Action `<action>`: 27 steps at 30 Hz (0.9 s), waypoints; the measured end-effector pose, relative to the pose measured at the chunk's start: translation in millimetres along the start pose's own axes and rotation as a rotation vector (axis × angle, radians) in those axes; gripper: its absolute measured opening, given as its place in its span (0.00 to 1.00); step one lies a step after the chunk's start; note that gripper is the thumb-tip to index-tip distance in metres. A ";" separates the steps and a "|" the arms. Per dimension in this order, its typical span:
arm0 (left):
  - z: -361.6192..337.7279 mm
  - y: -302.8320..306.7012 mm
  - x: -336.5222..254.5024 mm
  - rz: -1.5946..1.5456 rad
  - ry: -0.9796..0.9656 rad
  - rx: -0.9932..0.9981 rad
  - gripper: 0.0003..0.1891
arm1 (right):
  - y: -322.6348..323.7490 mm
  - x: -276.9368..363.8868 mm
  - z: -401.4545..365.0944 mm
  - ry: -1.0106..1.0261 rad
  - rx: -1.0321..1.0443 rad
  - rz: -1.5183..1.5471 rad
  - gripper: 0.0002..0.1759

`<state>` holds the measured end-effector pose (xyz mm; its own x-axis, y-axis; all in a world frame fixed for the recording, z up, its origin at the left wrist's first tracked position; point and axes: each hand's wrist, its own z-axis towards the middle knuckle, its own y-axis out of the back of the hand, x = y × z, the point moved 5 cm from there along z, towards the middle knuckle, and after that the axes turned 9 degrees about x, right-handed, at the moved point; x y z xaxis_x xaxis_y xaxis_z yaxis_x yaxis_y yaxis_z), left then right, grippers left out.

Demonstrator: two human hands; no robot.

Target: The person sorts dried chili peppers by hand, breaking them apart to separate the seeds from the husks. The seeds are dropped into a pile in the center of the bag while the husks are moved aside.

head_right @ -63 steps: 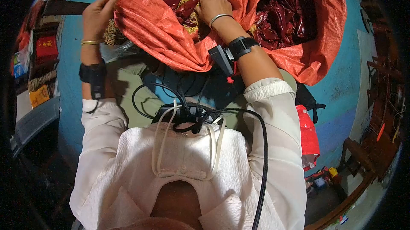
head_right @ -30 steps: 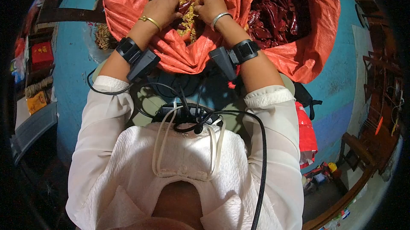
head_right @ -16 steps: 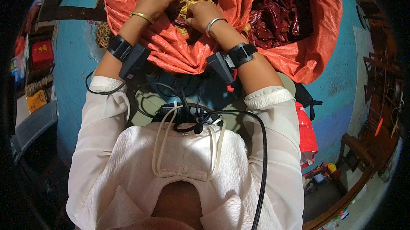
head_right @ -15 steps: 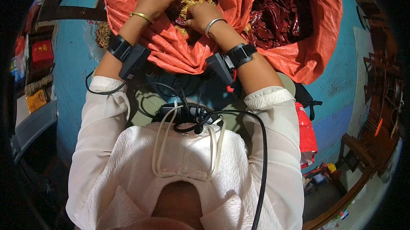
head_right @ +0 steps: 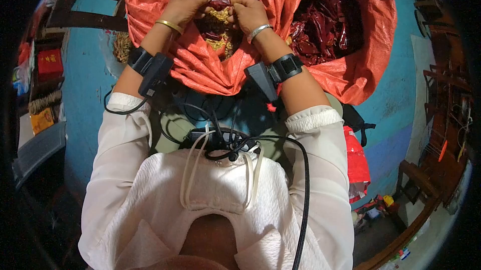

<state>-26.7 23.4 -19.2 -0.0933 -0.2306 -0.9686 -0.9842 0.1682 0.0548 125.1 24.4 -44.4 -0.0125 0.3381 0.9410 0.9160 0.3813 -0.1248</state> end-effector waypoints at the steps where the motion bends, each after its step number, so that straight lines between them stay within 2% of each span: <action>1: -1.1 -1.0 -2.0 0.002 -0.003 0.002 0.08 | 1.7 -0.3 -0.1 0.009 -0.036 0.104 0.08; 5: 1.9 -6.7 3.4 0.140 0.028 0.082 0.08 | 1.8 3.8 1.5 0.034 0.084 0.245 0.08; 7: 1.8 -11.7 1.0 0.128 -0.029 0.102 0.09 | -0.5 3.2 1.2 0.086 0.118 0.090 0.09; 9: 1.4 -14.1 1.2 0.138 0.000 0.133 0.08 | -0.6 4.5 0.6 0.114 0.132 0.013 0.09; 12: 2.2 -13.7 1.0 -0.020 0.045 0.064 0.08 | 1.9 5.9 -0.5 0.047 0.113 0.025 0.09; 14: 3.1 -11.9 -2.1 -0.105 0.040 0.061 0.10 | 1.2 4.4 -2.1 -0.017 0.105 0.238 0.09; 15: 4.3 -11.8 -2.3 -0.105 0.038 0.064 0.10 | 0.5 8.0 -5.0 -0.016 0.102 0.238 0.09; 18: 13.6 -8.6 -5.0 -0.190 -0.131 0.026 0.11 | 1.9 14.5 -12.1 -0.035 0.079 0.284 0.09; 19: 17.4 -7.4 -2.7 -0.192 -0.131 0.028 0.11 | 5.3 16.4 -12.5 0.010 0.075 0.279 0.09; 21: 20.9 -1.1 -6.0 0.134 -0.167 -0.076 0.10 | 11.3 19.6 -16.2 0.054 0.068 0.274 0.09; 23: 29.2 5.3 -0.3 0.162 -0.245 -0.100 0.10 | 12.5 29.2 -22.7 0.113 0.156 0.234 0.08; 25: 26.6 6.1 -15.9 0.700 -0.290 -0.190 0.11 | 20.1 42.8 -32.7 0.127 0.116 0.173 0.08; 27: 23.2 6.0 -23.3 0.797 -0.313 -0.208 0.12 | 40.7 62.3 -44.2 0.302 0.049 -0.065 0.06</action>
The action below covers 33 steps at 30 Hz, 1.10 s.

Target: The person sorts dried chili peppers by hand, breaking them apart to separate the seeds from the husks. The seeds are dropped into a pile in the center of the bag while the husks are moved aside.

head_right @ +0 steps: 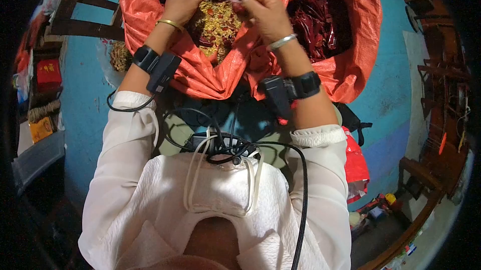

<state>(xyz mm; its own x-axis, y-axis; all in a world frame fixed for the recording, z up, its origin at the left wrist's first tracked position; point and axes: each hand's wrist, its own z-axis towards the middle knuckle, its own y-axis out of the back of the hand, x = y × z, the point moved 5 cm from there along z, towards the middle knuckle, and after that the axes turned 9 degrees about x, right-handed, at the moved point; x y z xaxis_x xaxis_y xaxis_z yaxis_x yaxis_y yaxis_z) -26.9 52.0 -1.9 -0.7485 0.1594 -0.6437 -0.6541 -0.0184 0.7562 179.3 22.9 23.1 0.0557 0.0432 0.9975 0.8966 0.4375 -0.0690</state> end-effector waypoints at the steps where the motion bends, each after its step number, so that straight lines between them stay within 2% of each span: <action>1: 0.5 0.9 -1.3 0.007 0.013 0.017 0.12 | 12.3 5.9 -3.2 0.031 -0.054 -0.034 0.07; 4: -0.1 -0.4 -11.7 0.061 0.035 0.082 0.12 | 50.2 28.0 -17.3 0.114 -0.244 -0.254 0.08; 6: -3.1 -6.0 -18.4 0.108 0.040 0.137 0.12 | 80.4 38.8 -27.8 0.251 -0.423 -0.882 0.11; 8: -5.3 -11.2 -20.6 0.326 0.086 0.218 0.11 | 90.5 51.3 -39.3 0.147 -0.463 -1.347 0.13; 9: -4.2 -15.5 -20.1 0.360 0.046 0.250 0.10 | 98.4 47.9 -41.5 -0.020 -0.439 -1.483 0.15; 10: -5.4 -19.9 -19.1 0.361 0.045 0.250 0.10 | 102.8 47.5 -45.1 -0.020 -0.440 -1.482 0.15; 12: -7.3 -23.4 -29.1 0.403 -0.074 0.108 0.10 | 112.3 36.7 -49.1 -0.219 -0.387 -1.576 0.16; 14: -4.2 -24.9 -37.1 0.421 -0.094 0.048 0.10 | 114.0 34.4 -49.0 -0.214 -0.416 -1.543 0.16; 16: -4.2 -18.8 -57.5 0.464 -0.320 -0.204 0.11 | 92.9 48.6 -51.1 0.109 -0.451 -1.403 0.14; 17: -1.9 -22.1 -61.7 0.465 -0.320 -0.205 0.11 | 81.6 50.8 -51.2 0.191 -0.486 -1.329 0.13; 18: -0.7 -25.2 -68.9 0.519 -0.359 -0.249 0.12 | 65.8 54.6 -50.1 0.379 -0.458 -1.312 0.09; 20: 2.4 -28.5 -78.4 0.627 -0.438 -0.337 0.16 | 29.6 58.5 -48.5 0.556 -0.335 -1.197 0.06; 21: 12.7 -44.7 -58.9 0.619 -0.339 -0.256 0.16 | 13.2 55.8 -47.4 0.565 -0.268 -1.194 0.06; 22: 11.9 -48.0 -58.2 0.623 -0.338 -0.258 0.16 | -1.7 51.1 -46.2 0.573 -0.199 -1.190 0.06; 24: 14.0 -55.7 -53.2 0.688 -0.208 -0.163 0.14 | -26.0 41.7 -44.4 0.670 -0.077 -1.163 0.08; 25: 15.3 -55.7 -54.5 0.690 -0.200 -0.125 0.13 | -33.7 33.6 -44.4 0.624 -0.027 -1.070 0.09; 29: 13.2 -57.8 -51.0 0.649 -0.193 0.001 0.13 | -56.7 22.3 -47.1 0.709 0.017 -1.128 0.08; 32: 8.9 -56.7 -48.9 0.586 -0.231 0.022 0.08 | -62.7 13.7 -44.3 0.625 0.084 -1.065 0.08; 33: 6.8 -57.0 -47.0 0.555 -0.192 0.094 0.08 | -58.5 4.5 -38.1 0.470 0.095 -0.944 0.09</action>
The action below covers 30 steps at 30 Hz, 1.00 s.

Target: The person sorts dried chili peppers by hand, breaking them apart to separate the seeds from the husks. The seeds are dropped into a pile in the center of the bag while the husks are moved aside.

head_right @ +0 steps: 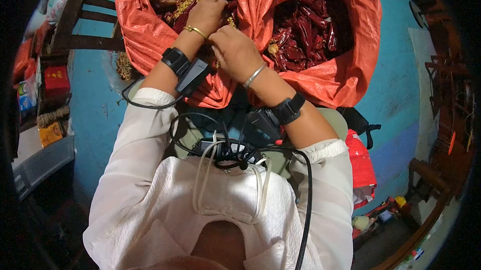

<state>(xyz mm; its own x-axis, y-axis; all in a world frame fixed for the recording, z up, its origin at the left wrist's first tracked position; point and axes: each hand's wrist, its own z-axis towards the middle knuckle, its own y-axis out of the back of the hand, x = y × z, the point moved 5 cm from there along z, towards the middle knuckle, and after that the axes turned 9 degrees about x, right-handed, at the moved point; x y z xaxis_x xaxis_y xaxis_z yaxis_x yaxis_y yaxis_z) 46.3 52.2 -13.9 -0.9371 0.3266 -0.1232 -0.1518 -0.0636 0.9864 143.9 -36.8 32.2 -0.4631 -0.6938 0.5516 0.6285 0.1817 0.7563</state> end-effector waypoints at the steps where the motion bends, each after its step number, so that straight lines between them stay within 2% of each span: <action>1: -2.6 -0.8 0.6 -0.040 0.015 0.076 0.08 | -6.9 -11.1 0.2 -0.132 0.045 0.137 0.11; 2: -6.2 2.2 -0.4 -0.039 0.012 0.075 0.08 | -13.4 -18.2 -1.4 -0.133 0.042 0.136 0.11; 4: -14.8 6.7 -0.1 -0.160 0.036 0.146 0.10 | -38.7 -50.0 -10.2 -0.448 0.140 0.499 0.15; 5: -16.1 6.4 4.0 -0.159 0.036 0.147 0.10 | -42.9 -56.8 -10.5 -0.448 0.140 0.500 0.15; 7: -19.3 3.3 17.5 -0.344 0.109 0.192 0.14 | -51.8 -75.9 -13.6 -0.598 0.102 0.652 0.17; 9: -25.7 11.4 23.9 -0.397 0.103 0.118 0.12 | -57.9 -85.3 -12.1 -0.611 0.060 0.712 0.17; 11: -31.8 4.7 34.6 -0.881 0.260 0.240 0.11 | -53.5 -73.9 -9.2 -0.822 0.006 1.130 0.17; 12: -36.5 1.1 33.5 -1.181 0.341 0.324 0.10 | -54.1 -73.6 -5.3 -0.809 0.002 1.170 0.15; 13: -39.3 1.0 33.9 -1.180 0.342 0.326 0.10 | -55.0 -72.2 -3.2 -0.810 0.002 1.172 0.15; 15: -43.7 1.9 35.8 -1.374 0.391 0.228 0.10 | -54.7 -70.2 1.5 -0.817 -0.062 1.256 0.12; 19: -48.3 2.5 33.6 -1.470 0.400 0.274 0.10 | -56.1 -70.2 11.5 -0.751 -0.044 1.285 0.11; 21: -46.9 2.5 39.6 -1.344 0.358 0.205 0.10 | -53.5 -64.0 15.0 -0.755 -0.055 1.346 0.11; 25: -47.9 -0.6 44.7 -1.353 0.403 0.219 0.10 | -54.2 -64.1 18.9 -0.763 -0.138 1.412 0.11; 26: -46.5 0.8 46.1 -1.217 0.363 0.208 0.10 | -54.4 -64.7 18.6 -0.766 -0.137 1.411 0.11; 27: -45.5 3.2 46.4 -1.082 0.322 0.196 0.10 | -53.0 -65.3 19.1 -0.752 -0.114 1.334 0.11; 28: -46.2 3.0 46.4 -1.085 0.322 0.196 0.10 | -51.6 -66.0 19.9 -0.737 -0.091 1.256 0.11; 29: -46.3 2.9 41.2 -1.104 0.233 0.248 0.09 | -53.8 -69.2 19.0 -0.738 -0.088 1.253 0.11; 30: -46.6 3.9 36.3 -1.120 0.143 0.298 0.08 | -51.6 -74.0 18.6 -0.721 -0.117 1.080 0.11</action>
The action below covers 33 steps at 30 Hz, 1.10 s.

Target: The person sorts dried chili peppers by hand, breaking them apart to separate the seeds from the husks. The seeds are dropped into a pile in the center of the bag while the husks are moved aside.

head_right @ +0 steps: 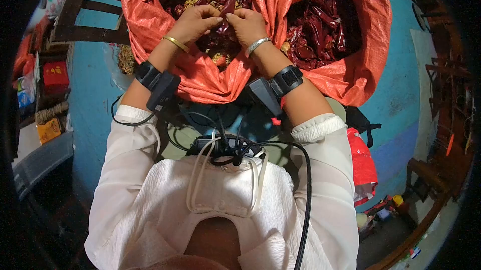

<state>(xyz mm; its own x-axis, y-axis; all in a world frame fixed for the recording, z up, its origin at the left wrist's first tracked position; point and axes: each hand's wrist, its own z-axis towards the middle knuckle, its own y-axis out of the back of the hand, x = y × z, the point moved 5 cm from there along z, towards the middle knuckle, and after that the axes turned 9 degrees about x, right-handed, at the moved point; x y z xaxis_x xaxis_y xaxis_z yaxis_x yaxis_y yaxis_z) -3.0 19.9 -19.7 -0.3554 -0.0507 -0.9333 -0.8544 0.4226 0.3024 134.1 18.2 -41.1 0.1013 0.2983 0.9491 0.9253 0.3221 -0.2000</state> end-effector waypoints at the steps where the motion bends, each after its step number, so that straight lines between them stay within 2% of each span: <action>1: -0.5 2.2 -1.5 -0.002 -0.001 -0.002 0.08 | 4.6 2.3 1.4 0.059 -0.063 -0.150 0.11; 5: -4.3 40.4 -12.4 0.556 -0.104 -0.349 0.10 | 11.0 11.4 -0.1 0.089 -0.078 -0.307 0.09; 7: -6.8 53.6 -16.6 0.911 -0.093 -0.441 0.13 | 9.9 23.5 -6.2 0.177 -0.064 -0.318 0.09; 8: -7.3 53.4 -14.8 0.909 -0.094 -0.443 0.13 | 10.7 27.6 -8.7 0.177 -0.064 -0.321 0.09; 10: -5.4 47.3 -8.6 1.057 0.074 -0.340 0.15 | 12.9 41.9 -17.2 0.286 -0.084 -0.416 0.09; 13: -4.4 34.2 -14.6 1.113 0.149 -0.248 0.15 | 18.7 63.3 -31.5 0.376 -0.063 -0.387 0.09; 15: -1.7 32.3 -14.8 1.109 0.113 -0.262 0.14 | 27.4 75.0 -41.6 0.376 -0.071 -0.409 0.07; 17: 1.9 29.7 -15.9 1.105 0.076 -0.277 0.13 | 41.5 89.9 -51.2 0.581 -0.137 -0.452 0.06; 19: 4.8 27.6 -16.2 1.151 0.104 -0.263 0.12 | 62.4 101.5 -60.3 0.602 -0.218 -0.436 0.06; 21: 7.9 25.7 -13.2 1.171 0.077 -0.280 0.11 | 92.8 112.9 -68.2 0.605 -0.362 -0.623 0.09; 23: 10.1 22.4 -15.4 1.180 0.097 -0.252 0.09 | 124.1 118.7 -72.9 0.579 -0.507 -0.847 0.10; 25: 12.6 20.8 -13.8 1.182 0.101 -0.236 0.09 | 127.7 132.6 -87.5 0.521 -0.626 -1.245 0.10; 27: 14.2 18.8 -14.3 1.183 0.106 -0.222 0.09 | 142.9 128.6 -87.5 0.434 -0.687 -1.447 0.11; 28: 14.6 18.4 -15.6 1.173 0.119 -0.221 0.09 | 148.6 127.1 -89.0 0.430 -0.692 -1.450 0.11; 30: 16.0 17.9 -19.1 1.162 0.124 -0.221 0.10 | 160.1 123.4 -87.4 0.217 -0.715 -1.579 0.11; 31: 15.7 17.8 -19.7 1.132 0.125 -0.211 0.11 | 162.2 124.7 -88.1 0.215 -0.719 -1.583 0.11; 33: 15.8 16.4 -21.4 1.101 0.122 -0.198 0.12 | 170.3 120.9 -86.1 -0.010 -0.710 -1.697 0.11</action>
<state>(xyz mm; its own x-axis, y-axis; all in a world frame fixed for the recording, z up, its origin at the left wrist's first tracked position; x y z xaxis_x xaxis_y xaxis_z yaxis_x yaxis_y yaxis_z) -3.4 42.2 2.2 -0.9787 0.1685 -0.1170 -0.0934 0.1418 0.9855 335.3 31.7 60.6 -0.9949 0.1009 -0.0066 -0.0216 -0.1485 0.9887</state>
